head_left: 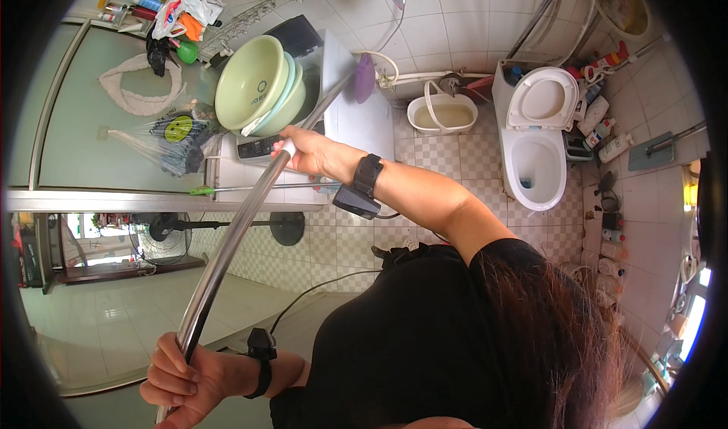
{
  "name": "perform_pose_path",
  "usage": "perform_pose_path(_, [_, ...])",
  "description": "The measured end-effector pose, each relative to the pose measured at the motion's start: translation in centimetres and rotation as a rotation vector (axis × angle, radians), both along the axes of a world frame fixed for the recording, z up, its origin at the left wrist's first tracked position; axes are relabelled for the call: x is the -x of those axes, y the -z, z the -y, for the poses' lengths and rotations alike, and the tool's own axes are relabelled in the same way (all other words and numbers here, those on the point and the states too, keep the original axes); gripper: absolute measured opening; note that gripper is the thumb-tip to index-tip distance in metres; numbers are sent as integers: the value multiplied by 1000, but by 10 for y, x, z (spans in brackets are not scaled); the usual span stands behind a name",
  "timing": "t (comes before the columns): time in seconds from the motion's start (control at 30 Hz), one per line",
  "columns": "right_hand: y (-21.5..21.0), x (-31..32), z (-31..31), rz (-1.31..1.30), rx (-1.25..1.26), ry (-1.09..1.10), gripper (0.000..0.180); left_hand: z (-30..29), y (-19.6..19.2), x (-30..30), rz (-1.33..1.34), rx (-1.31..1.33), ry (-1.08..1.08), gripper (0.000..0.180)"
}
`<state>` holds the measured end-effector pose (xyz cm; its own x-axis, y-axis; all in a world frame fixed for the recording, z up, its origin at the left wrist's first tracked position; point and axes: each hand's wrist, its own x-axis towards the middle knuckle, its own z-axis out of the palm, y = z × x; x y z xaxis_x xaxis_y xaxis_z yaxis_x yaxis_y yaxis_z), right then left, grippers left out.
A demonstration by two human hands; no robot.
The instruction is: The person cleans a bathroom and kitchen floor by applying cleaner to a toilet, rinsing a mop in a sink, and mopping the tiled surface.
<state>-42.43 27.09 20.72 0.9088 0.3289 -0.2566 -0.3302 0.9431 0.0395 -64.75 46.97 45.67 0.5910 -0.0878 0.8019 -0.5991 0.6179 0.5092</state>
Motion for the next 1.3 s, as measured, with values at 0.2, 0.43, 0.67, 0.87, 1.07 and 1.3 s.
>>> perform_pose_path(0.2, [1, 0, 2, -7, 4, -2, 9, 5, -1, 3, 16, -29, -72, 58])
perform_pose_path(0.43, [4, 0, -1, -17, 8, -1, 9, 8, 0, 8, 16, -37, -101, 58])
perform_pose_path(0.67, [7, 1, 0, -38, -10, -7, 11, 2, 1, 5, 19, -54, 80, 58])
perform_pose_path(0.87, [11, 1, -2, -23, 7, -9, 11, 1, 3, 7, 23, -46, 49, 58])
perform_pose_path(1.07, [10, 5, -3, -29, -8, -21, 10, -1, 5, 10, 26, -42, 36, 58])
perform_pose_path(1.3, [11, 13, 0, -43, -29, -15, 10, 1, 8, 11, 44, -56, 67, 58])
